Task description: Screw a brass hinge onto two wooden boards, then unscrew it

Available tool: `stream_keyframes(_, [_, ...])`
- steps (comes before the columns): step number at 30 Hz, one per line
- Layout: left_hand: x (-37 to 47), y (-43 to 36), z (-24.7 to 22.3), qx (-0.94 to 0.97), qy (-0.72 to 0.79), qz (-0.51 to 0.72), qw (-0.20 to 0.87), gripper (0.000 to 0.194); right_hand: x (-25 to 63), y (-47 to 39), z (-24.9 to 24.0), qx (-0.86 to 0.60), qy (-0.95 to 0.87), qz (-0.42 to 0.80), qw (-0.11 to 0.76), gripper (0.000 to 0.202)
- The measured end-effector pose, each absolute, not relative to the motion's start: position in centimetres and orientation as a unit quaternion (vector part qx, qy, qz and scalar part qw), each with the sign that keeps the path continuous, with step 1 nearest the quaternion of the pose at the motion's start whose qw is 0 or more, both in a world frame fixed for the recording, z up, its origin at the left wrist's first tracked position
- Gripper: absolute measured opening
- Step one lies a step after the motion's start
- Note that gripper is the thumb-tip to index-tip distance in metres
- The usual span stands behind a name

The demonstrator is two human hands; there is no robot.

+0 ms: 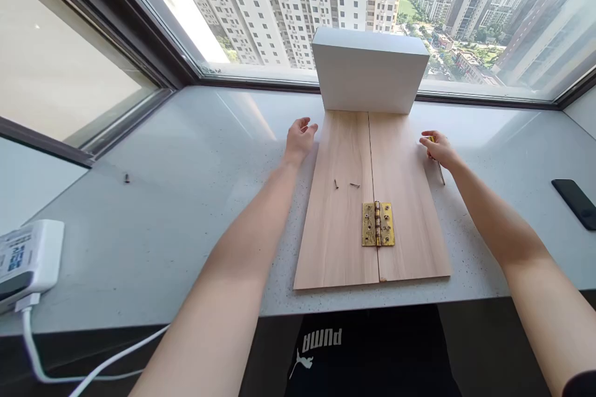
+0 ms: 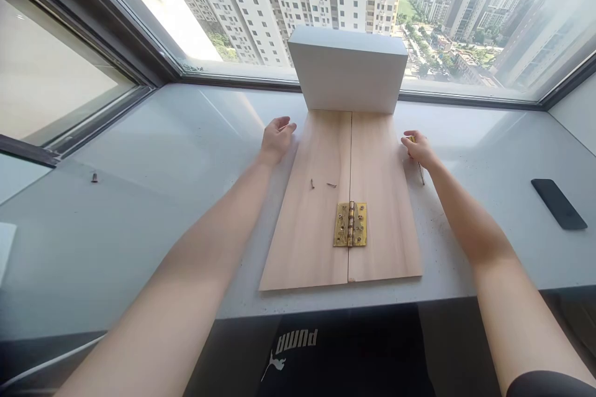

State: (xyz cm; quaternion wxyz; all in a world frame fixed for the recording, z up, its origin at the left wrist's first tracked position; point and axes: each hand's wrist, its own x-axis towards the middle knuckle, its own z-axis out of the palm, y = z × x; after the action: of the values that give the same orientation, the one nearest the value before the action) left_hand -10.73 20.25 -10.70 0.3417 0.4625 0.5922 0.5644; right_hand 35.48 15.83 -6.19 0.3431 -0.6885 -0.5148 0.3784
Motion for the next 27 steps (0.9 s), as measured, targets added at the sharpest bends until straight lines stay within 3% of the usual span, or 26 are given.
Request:
stream_keyframes(7, [-10.5, 28.8, -9.0, 0.507, 0.554, 0.568, 0.338, 0.056, 35.5, 24.8, -5.1, -0.666, -0.517, 0.368, 0.392, 0.051])
stream_keyframes(11, [-9.6, 31.5, -7.9, 0.581, 0.468, 0.564, 0.355, 0.042, 34.8, 27.9, -5.2, -0.63, -0.545, 0.376, 0.406, 0.058])
stream_keyframes(14, [-9.6, 32.4, -7.6, 0.554, 0.479, 0.577, 0.362, 0.042, 33.9, 29.0, -5.8, -0.604, -0.563, 0.383, 0.414, 0.061])
stream_keyframes(19, [-9.5, 32.8, -7.6, 0.559, 0.476, 0.57, 0.369, 0.046, 33.4, 29.5, -6.8, -0.593, -0.565, 0.372, 0.437, 0.055])
stream_keyframes(27, [-5.6, 33.8, -7.2, 0.615, 0.41, 0.525, 0.422, 0.045, 37.7, 29.0, -5.1, -0.645, -0.512, 0.331, 0.46, 0.026])
